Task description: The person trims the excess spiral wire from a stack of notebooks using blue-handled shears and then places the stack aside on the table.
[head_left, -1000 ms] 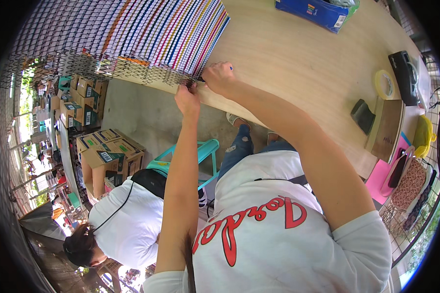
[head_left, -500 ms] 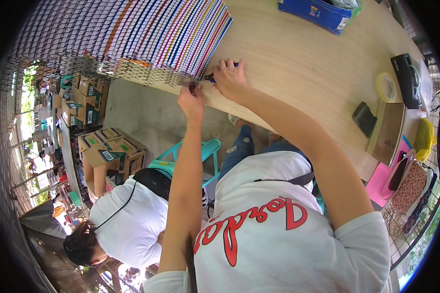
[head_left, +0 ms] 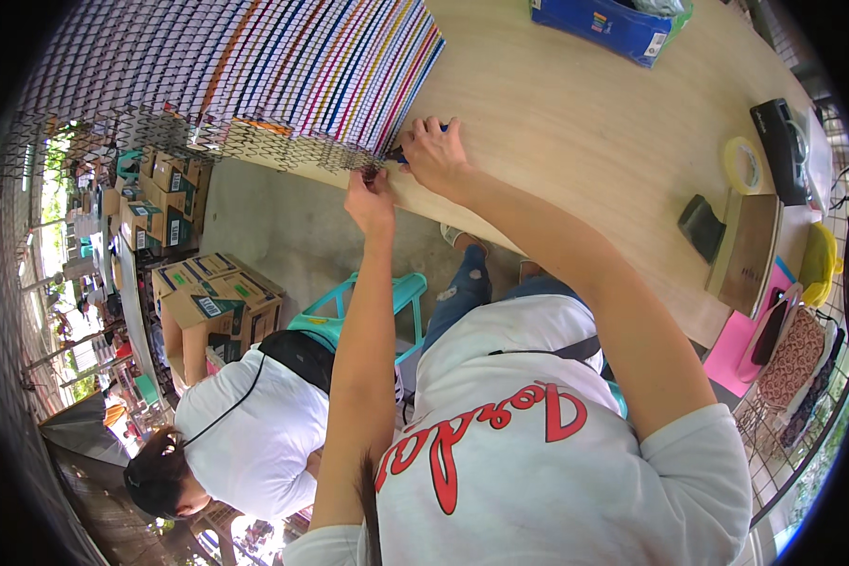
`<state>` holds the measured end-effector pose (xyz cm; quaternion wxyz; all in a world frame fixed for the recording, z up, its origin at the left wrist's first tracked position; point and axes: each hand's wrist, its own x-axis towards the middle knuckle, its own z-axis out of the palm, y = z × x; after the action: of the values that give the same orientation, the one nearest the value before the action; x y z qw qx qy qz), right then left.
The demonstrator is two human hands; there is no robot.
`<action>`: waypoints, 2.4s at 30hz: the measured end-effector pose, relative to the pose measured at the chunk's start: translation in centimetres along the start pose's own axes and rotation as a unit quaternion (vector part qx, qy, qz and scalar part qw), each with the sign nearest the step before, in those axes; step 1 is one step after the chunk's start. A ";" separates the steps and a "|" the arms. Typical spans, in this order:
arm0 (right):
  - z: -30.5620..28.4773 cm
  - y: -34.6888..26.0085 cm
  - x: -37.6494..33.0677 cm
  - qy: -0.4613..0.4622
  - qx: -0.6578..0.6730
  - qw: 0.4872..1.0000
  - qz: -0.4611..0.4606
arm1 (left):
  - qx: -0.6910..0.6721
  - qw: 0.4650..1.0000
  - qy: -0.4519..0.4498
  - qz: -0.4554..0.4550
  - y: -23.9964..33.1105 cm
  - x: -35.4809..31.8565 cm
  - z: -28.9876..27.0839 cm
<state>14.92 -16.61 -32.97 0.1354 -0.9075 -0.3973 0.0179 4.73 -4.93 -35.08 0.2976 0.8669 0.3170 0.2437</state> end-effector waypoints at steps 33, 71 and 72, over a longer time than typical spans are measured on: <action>0.0 2.5 0.9 0.026 0.057 0.994 -0.094 | -0.102 0.987 -0.038 -0.120 -0.5 0.1 -1.2; -1.7 2.6 3.5 -0.124 0.076 0.982 -0.121 | -0.062 0.997 -0.018 -0.033 -1.4 0.8 -1.6; -1.7 2.6 3.5 -0.122 0.076 0.982 -0.122 | -0.066 0.998 0.003 -0.013 -1.7 0.8 -1.5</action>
<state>19.40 -16.16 -31.69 0.1551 -0.8305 -0.5157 0.1421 3.67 -2.74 -34.99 0.3565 0.8404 0.3122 0.2631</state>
